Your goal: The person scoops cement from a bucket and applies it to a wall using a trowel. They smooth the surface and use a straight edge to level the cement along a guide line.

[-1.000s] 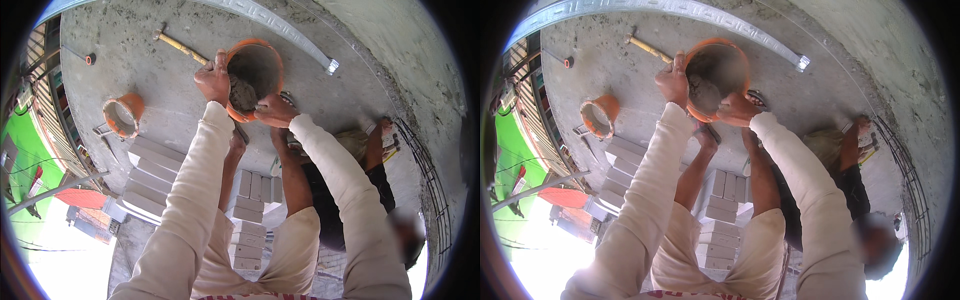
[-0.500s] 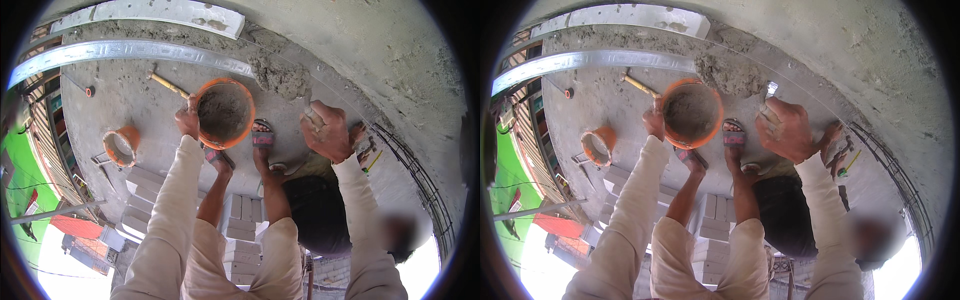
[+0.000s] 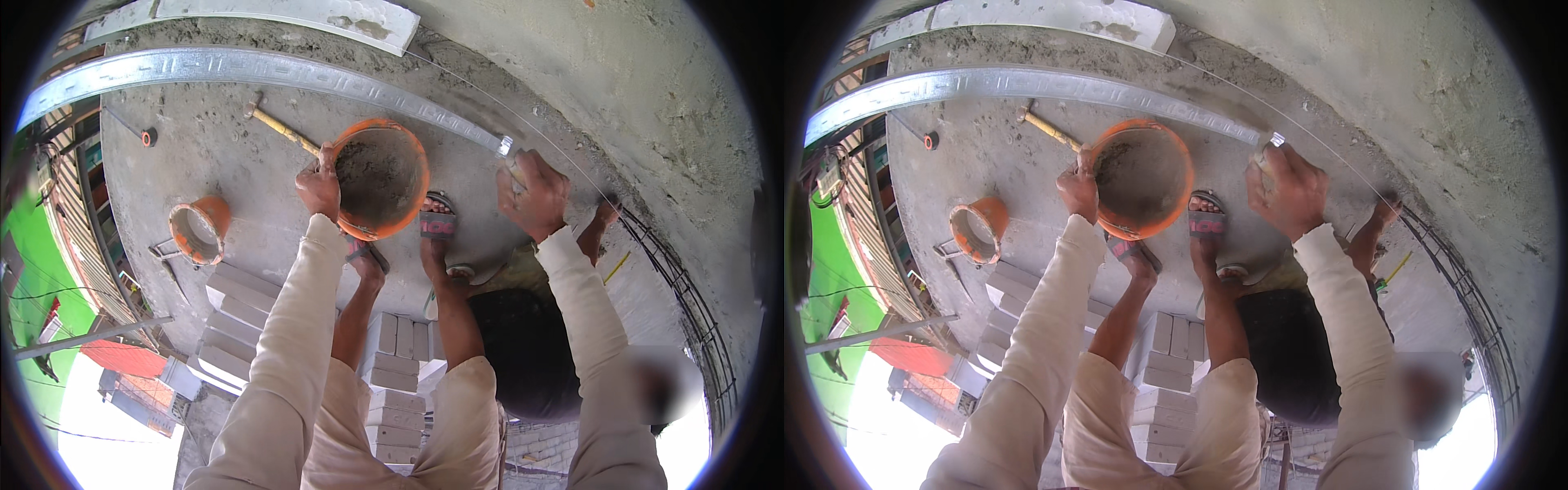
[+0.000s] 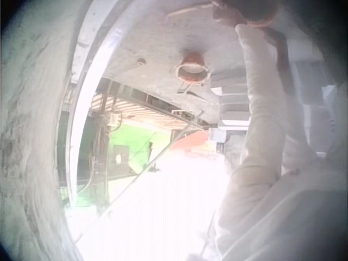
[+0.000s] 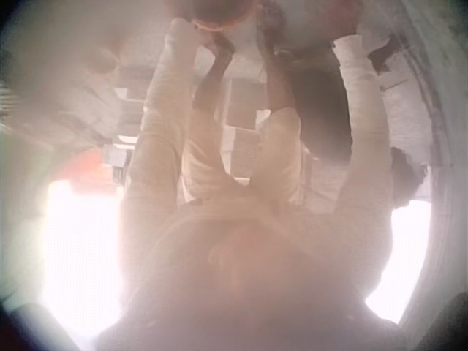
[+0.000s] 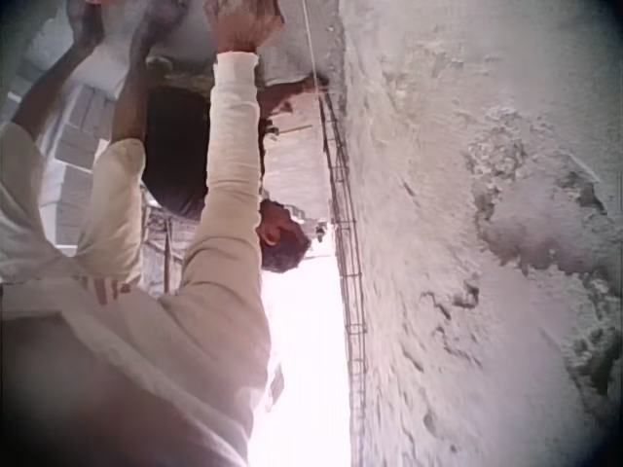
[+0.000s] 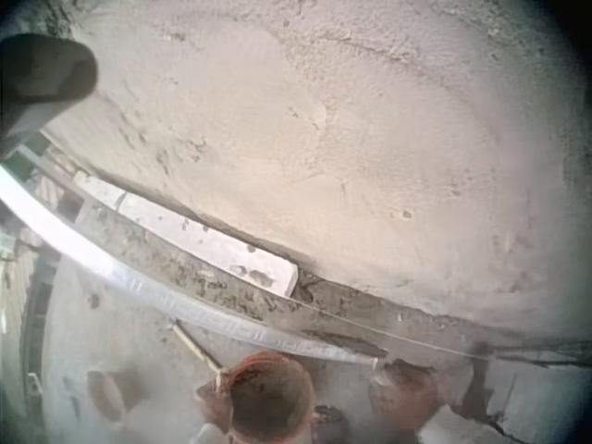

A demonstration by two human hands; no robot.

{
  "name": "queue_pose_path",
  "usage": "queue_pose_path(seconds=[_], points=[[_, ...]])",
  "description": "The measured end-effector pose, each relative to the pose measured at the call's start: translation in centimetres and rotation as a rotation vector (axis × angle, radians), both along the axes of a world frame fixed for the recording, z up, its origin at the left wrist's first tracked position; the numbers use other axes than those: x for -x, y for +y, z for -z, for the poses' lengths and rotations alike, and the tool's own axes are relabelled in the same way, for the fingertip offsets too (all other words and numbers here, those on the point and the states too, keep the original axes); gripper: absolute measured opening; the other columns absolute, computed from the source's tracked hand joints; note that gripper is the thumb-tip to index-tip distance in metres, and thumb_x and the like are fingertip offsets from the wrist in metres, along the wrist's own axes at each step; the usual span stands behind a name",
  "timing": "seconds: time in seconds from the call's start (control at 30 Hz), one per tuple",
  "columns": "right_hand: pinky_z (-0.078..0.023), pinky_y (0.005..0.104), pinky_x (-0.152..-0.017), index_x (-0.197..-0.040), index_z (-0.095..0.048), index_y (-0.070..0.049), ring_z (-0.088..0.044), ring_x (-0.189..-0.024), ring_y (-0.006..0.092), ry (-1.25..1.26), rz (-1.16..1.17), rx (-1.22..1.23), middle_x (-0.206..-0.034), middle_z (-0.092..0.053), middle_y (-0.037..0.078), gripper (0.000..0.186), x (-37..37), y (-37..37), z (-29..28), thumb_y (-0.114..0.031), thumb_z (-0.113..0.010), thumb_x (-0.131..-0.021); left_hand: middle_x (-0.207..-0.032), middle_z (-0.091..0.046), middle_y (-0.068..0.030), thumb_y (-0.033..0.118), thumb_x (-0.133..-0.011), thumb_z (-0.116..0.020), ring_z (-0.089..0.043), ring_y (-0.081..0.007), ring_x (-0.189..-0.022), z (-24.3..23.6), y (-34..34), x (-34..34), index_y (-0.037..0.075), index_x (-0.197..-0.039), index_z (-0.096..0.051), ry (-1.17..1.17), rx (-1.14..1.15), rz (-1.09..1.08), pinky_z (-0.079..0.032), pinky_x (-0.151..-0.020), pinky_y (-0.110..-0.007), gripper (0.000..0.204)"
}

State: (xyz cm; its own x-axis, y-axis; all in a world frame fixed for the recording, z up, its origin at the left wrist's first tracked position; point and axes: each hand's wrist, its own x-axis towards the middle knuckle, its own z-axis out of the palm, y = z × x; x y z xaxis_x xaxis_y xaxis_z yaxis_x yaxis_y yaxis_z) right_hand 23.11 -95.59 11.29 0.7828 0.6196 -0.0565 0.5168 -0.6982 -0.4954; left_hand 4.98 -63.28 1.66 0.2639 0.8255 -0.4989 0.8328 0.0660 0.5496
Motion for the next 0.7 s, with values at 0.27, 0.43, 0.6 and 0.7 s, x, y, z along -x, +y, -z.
queue_pose_path(seconds=[0.27,0.43,0.6,0.7], points=[[-0.060,0.0410,-0.077,-0.103,-0.077,-0.007,-0.077,-0.085,0.0286,0.181,-0.347,0.462,-0.099,-0.077,0.012,0.020,8.8,8.2,9.6,-0.018,-0.076,-0.087,-0.058,-0.043,-0.0015,0.055,-0.100,-0.075,-0.040,-0.0127,-0.061,-1.6,-2.2,-0.2,-0.004,-0.065,-0.064,0.053,0.043,0.016,-0.040,-0.058,-0.038,0.068],[-0.064,0.0453,-0.076,-0.086,-0.082,-0.006,-0.080,-0.085,0.0336,0.438,-0.430,0.431,-0.088,-0.079,0.018,0.015,12.0,9.6,12.5,-0.020,-0.075,-0.086,-0.054,-0.040,0.0039,0.038,-0.099,-0.082,-0.035,-0.0101,-0.056,-1.3,-3.0,-1.1,0.001,-0.053,-0.049,-0.170,0.022,-0.118,-0.034,-0.053,-0.036,0.067],[-0.064,0.0472,-0.084,-0.086,-0.079,-0.002,-0.079,-0.089,0.0379,0.708,-0.404,0.404,-0.088,-0.078,0.022,0.022,13.6,11.2,11.1,-0.023,-0.073,-0.086,-0.053,-0.037,0.0027,0.040,-0.098,-0.083,-0.033,-0.0104,-0.056,-0.1,-1.3,0.5,0.003,-0.051,-0.048,-0.152,-0.046,-0.110,-0.032,-0.052,-0.036,0.069],[-0.061,0.0451,-0.084,-0.085,-0.075,0.002,-0.074,-0.082,0.0389,0.900,-0.174,0.179,-0.082,-0.074,0.023,0.026,15.5,10.8,11.7,-0.024,-0.071,-0.086,-0.053,-0.037,0.0020,0.045,-0.098,-0.081,-0.033,-0.0113,-0.056,-0.8,-0.7,-0.2,0.002,-0.052,-0.048,-0.099,-0.012,-0.025,-0.033,-0.053,-0.036,0.072]])
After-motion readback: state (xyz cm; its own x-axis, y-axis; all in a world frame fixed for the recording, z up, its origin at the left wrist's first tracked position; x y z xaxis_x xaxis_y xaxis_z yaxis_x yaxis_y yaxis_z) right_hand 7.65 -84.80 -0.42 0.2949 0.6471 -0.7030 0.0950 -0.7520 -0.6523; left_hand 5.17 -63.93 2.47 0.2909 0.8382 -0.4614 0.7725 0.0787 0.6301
